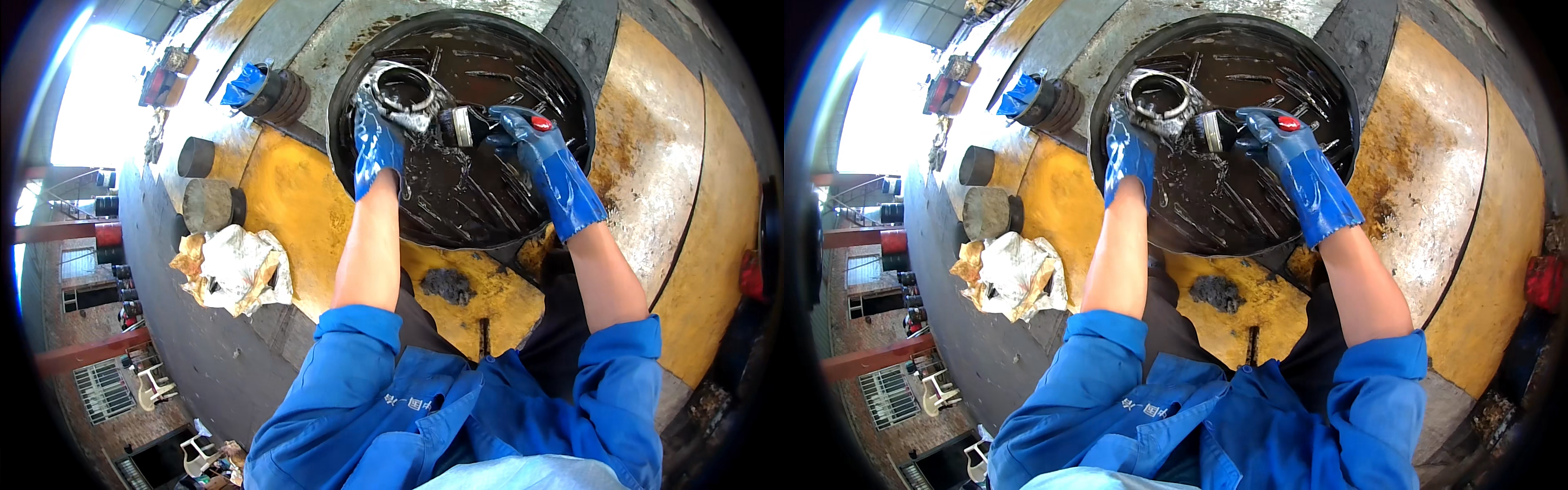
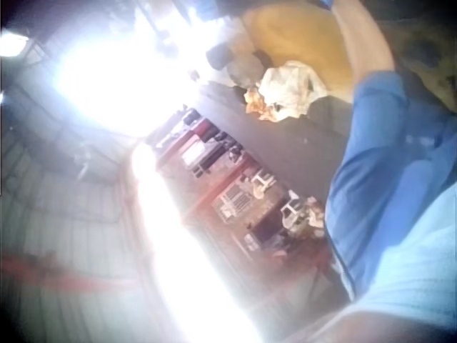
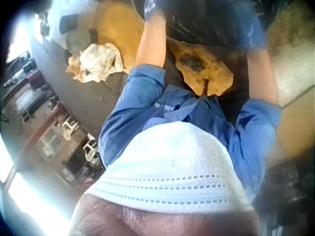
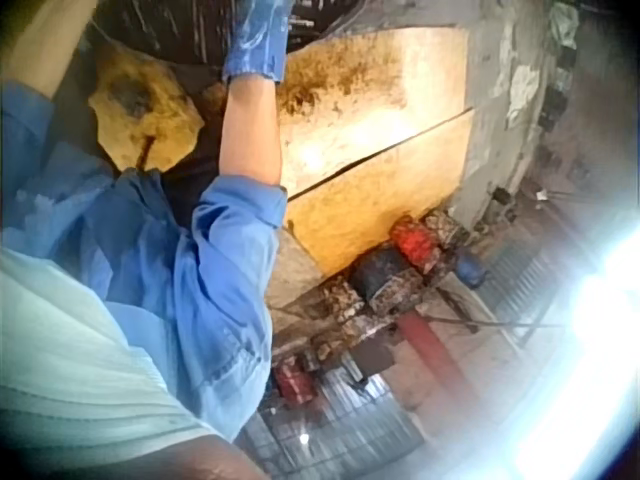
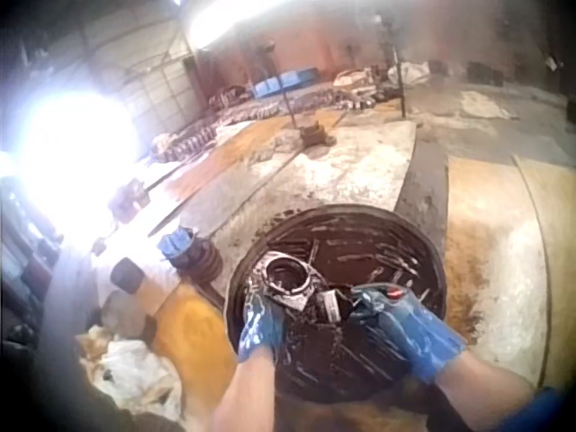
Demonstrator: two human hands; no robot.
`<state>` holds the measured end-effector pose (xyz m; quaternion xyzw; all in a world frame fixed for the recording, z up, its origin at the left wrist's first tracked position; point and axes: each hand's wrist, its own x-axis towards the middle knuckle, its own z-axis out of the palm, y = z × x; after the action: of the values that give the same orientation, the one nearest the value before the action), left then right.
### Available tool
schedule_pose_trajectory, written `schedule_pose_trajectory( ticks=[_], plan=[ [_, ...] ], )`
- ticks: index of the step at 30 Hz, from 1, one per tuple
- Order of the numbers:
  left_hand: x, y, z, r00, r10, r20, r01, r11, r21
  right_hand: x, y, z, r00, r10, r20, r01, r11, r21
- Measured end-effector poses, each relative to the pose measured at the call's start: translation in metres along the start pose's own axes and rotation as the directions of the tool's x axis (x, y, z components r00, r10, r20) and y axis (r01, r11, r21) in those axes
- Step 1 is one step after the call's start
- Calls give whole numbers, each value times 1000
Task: The person, wearing blue gloves, cleans metal components inside a barrel using a small brush. They pick up individual metal rings and cylinders, scrub them with the brush while they are submerged in or coated with a dark liquid, and then wipe the floor area nearby.
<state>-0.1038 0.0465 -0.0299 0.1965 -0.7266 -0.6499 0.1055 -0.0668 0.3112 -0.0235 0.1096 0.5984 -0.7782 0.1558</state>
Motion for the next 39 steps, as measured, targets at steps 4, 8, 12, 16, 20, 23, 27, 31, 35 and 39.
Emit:
schedule_pose_trajectory(
  ticks=[4,8,12,16,20,23,27,31,35,39],
  plan=[
    [57,-51,-45,978,207,-41,-191,951,243,8,-1,6,997,-75,23,74,996,53],
    [-1,-11,-6,957,-288,-34,288,958,2,11,0,-30,991,-49,-123,58,996,67],
    [-24,-16,-6,997,78,-20,-67,938,340,6,-11,-20,969,-210,-134,156,931,-331],
    [-73,-24,20,866,290,408,-494,630,599,4,-10,-28,943,-282,-179,174,872,-457],
    [-93,-16,24,359,155,920,-905,300,302,15,-7,-36,936,-287,-202,185,893,-411],
    [-108,-26,26,250,-2,968,-961,125,248,13,-9,-43,933,-291,-213,181,888,-424],
    [-115,-28,39,225,-159,961,-974,-33,223,7,-16,-49,935,-301,-189,198,883,-426],
    [-108,-16,68,213,-383,899,-977,-107,186,8,-17,-52,932,-300,-205,198,892,-406],
    [-106,-11,75,225,-503,834,-973,-73,219,5,-21,-53,932,-284,-225,171,892,-419],
    [-95,-30,43,200,-160,966,-971,102,218,3,-27,-42,924,-289,-250,182,908,-377]
  ],
)
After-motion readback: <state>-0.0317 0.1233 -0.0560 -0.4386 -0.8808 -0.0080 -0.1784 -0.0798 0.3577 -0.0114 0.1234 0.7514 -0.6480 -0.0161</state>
